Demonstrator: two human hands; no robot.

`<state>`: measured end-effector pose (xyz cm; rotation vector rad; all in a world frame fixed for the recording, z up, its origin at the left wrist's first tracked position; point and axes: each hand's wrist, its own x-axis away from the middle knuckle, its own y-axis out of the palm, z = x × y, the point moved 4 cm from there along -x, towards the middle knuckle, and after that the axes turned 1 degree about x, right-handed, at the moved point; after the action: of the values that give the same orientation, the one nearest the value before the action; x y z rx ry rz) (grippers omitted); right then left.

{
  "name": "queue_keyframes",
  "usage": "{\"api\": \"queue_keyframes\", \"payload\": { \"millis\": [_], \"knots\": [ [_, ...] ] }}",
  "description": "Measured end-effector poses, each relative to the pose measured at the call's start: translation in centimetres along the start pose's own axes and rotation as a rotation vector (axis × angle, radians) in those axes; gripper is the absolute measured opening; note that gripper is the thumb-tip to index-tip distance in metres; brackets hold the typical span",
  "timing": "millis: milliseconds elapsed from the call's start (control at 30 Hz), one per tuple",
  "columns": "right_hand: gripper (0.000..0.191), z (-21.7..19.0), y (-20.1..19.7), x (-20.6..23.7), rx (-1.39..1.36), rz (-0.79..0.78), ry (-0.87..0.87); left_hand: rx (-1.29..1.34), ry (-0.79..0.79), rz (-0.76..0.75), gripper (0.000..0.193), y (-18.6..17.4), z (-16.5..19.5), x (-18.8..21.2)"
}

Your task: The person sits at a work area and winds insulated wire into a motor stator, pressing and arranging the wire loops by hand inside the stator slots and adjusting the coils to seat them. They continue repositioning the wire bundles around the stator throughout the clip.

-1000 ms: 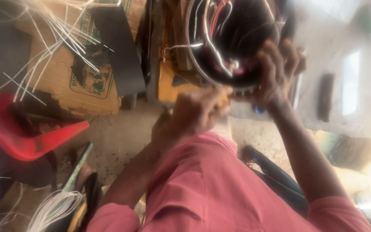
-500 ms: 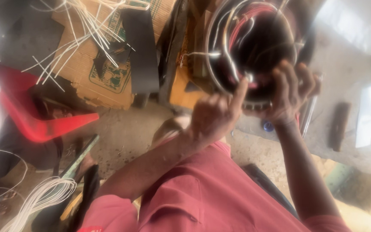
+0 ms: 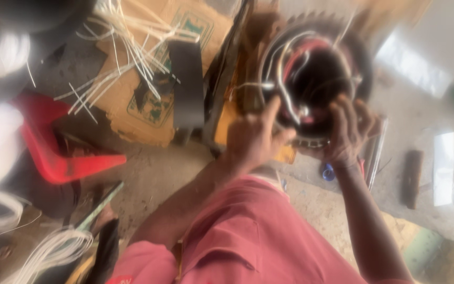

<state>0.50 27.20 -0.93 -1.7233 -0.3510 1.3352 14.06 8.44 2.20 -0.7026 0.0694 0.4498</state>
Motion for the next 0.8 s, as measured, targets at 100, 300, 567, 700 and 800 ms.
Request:
{"api": "queue_keyframes", "payload": {
  "millis": [100,300,567,700,800],
  "knots": [
    [0.107,0.1,0.2,0.4,0.024,0.009,-0.016,-0.052,-0.051,-0.127,0.09,-0.3,-0.8,-0.9],
    [0.103,0.2,0.2,0.9,0.001,-0.043,0.022,-0.166,-0.324,-0.514,0.106,-0.6,-1.3,-2.6],
    [0.1,-0.3,0.2,0.1,-0.022,0.056,0.032,-0.342,-0.272,-0.726,0.041,-3.6,0.6,-5.9],
    [0.102,0.0,0.6,0.9,-0.08,-0.013,0.07,-0.442,-0.101,-0.273,0.055,-3.2,0.1,-12.8],
    [0.105,0.0,0.8,1.6,-0.098,-0.035,0.084,-0.618,-0.007,-0.134,0.116,-1.0,-0.1,-18.0]
  ]
}}
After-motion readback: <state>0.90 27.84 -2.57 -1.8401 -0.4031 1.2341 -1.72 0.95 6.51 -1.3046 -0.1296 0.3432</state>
